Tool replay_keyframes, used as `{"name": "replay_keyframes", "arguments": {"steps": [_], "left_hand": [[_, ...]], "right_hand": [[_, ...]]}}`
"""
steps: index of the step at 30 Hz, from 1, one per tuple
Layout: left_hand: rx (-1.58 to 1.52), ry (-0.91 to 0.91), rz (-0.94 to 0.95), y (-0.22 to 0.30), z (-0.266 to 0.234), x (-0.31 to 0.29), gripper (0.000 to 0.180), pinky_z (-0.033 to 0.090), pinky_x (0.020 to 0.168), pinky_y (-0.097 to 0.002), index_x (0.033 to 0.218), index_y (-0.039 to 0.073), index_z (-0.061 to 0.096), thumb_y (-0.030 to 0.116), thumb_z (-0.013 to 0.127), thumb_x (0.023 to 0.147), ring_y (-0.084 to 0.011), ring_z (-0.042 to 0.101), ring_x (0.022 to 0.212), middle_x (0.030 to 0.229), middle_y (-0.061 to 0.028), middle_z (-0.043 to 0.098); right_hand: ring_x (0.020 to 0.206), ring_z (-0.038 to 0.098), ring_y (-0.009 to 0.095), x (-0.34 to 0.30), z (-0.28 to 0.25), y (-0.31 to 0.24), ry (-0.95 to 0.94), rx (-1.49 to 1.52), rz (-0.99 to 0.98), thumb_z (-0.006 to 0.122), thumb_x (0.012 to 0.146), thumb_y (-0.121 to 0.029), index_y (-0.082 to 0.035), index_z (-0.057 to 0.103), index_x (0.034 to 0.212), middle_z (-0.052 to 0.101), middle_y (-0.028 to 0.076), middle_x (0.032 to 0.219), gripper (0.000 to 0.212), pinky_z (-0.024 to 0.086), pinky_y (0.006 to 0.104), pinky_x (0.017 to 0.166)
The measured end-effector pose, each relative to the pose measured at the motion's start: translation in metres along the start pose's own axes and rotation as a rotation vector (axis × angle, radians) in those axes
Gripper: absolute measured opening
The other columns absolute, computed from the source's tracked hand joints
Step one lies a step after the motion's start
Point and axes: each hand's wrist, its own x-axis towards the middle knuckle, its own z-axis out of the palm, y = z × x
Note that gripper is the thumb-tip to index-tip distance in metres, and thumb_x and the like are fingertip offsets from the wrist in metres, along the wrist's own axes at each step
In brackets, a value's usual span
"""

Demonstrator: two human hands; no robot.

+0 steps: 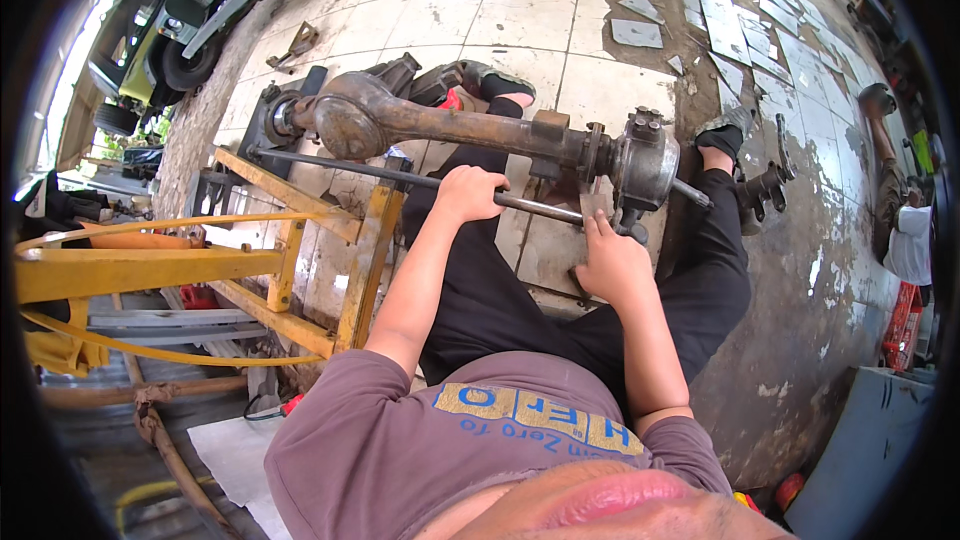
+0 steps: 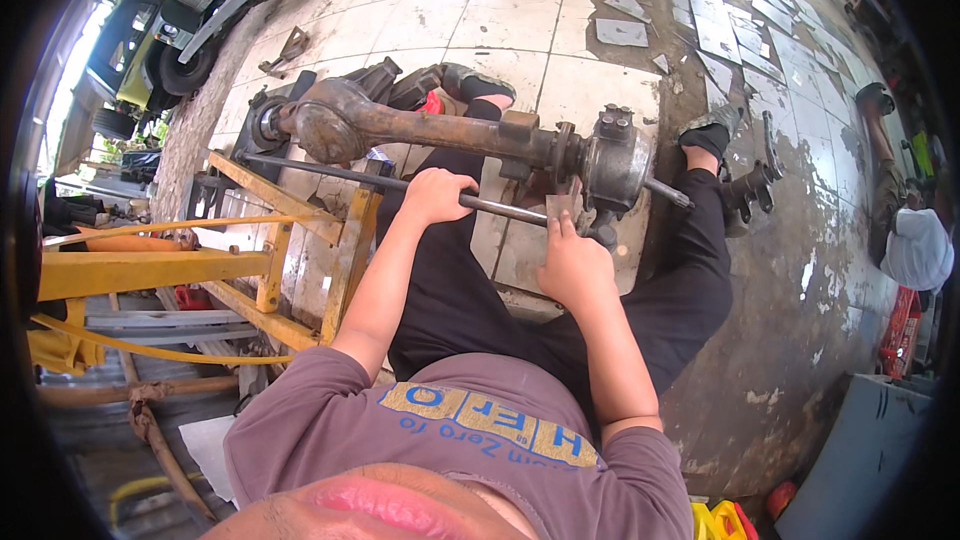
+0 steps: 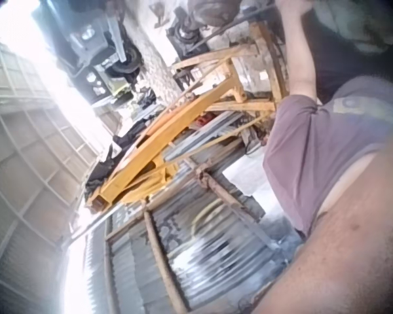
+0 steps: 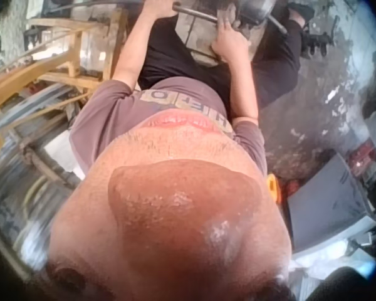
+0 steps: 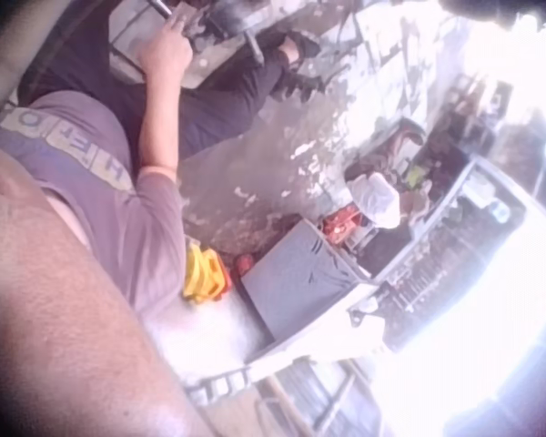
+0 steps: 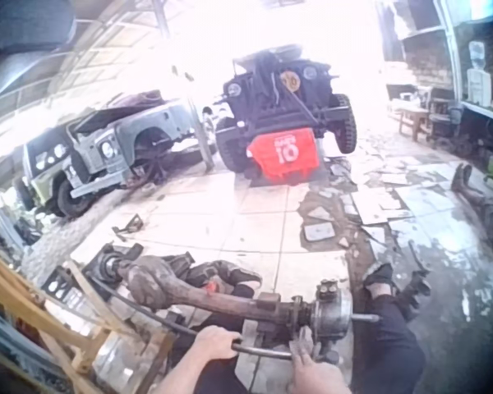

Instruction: The person sits on the floor and uses a metal rod to repeatedly tap a component on a vehicle axle assembly mounted on a yellow stand. The person adjusts hand positions and the rod angle while continuing to strike the same area.

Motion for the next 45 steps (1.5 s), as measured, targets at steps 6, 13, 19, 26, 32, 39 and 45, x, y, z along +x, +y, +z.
{"name": "replay_keyframes", "arguments": {"steps": [6,13,19,26,32,39,45], "left_hand": [[0.018,-0.014,-0.004,0.0,-0.001,0.0,0.025,0.061,0.089,-0.0511,0.102,0.024,0.087,0.036,0.083,0.08,-0.0367,0.079,0.091,0.086,-0.0115,0.081],[0.009,-0.03,-0.02,0.002,-0.004,0.002,0.026,0.062,0.09,-0.0505,0.102,0.024,0.087,0.038,0.083,0.081,-0.036,0.079,0.091,0.087,-0.0109,0.081],[0.017,-0.004,-0.002,-0.002,0.0,0.004,0.024,0.062,0.089,-0.0501,0.102,0.025,0.087,0.038,0.083,0.081,-0.0355,0.079,0.091,0.086,-0.0105,0.081],[0.021,0.006,-0.007,-0.001,0.001,0.002,0.024,0.062,0.088,-0.0501,0.102,0.025,0.088,0.036,0.083,0.08,-0.0356,0.079,0.089,0.084,-0.0102,0.081],[0.016,-0.014,-0.013,0.004,-0.001,0.002,0.026,0.062,0.089,-0.0502,0.103,0.026,0.088,0.037,0.084,0.08,-0.0354,0.079,0.09,0.085,-0.0107,0.081],[0.032,-0.037,-0.027,0.002,-0.001,-0.001,0.027,0.062,0.09,-0.0504,0.104,0.025,0.088,0.037,0.084,0.08,-0.0356,0.079,0.092,0.087,-0.0111,0.081],[0.013,-0.009,-0.012,-0.002,0.001,0.001,0.027,0.062,0.09,-0.0497,0.104,0.024,0.087,0.036,0.084,0.08,-0.0354,0.079,0.09,0.088,-0.0107,0.082]], "right_hand": [[0.106,0.082,0.043,0.003,0.001,0.0,0.029,-0.012,-0.021,0.074,0.083,-0.021,0.004,0.052,0.163,0.05,0.025,0.172,0.087,0.067,0.0494,0.093],[0.106,0.082,0.043,0.004,0.004,0.003,0.051,-0.004,-0.048,0.073,0.082,-0.02,0.004,0.053,0.162,0.051,0.025,0.172,0.087,0.067,0.0493,0.094],[0.11,0.081,0.043,0.006,0.002,0.003,0.07,0.018,-0.035,0.073,0.082,-0.019,0.003,0.055,0.161,0.052,0.025,0.171,0.084,0.066,0.0493,0.097],[0.109,0.081,0.043,0.0,-0.001,0.004,0.046,0.008,-0.053,0.073,0.081,-0.018,0.003,0.055,0.16,0.054,0.025,0.17,0.083,0.066,0.0504,0.096],[0.107,0.081,0.043,-0.001,0.0,0.006,0.042,0.009,-0.036,0.073,0.082,-0.019,0.002,0.055,0.16,0.051,0.025,0.172,0.084,0.066,0.05,0.096],[0.107,0.082,0.043,-0.004,0.001,0.003,0.006,-0.028,-0.045,0.074,0.081,-0.018,0.002,0.053,0.163,0.048,0.024,0.174,0.087,0.067,0.0503,0.095],[0.107,0.081,0.043,0.002,-0.001,0.006,0.028,0.017,-0.043,0.075,0.082,-0.022,0.0,0.053,0.163,0.05,0.022,0.174,0.087,0.066,0.0503,0.096]]}}
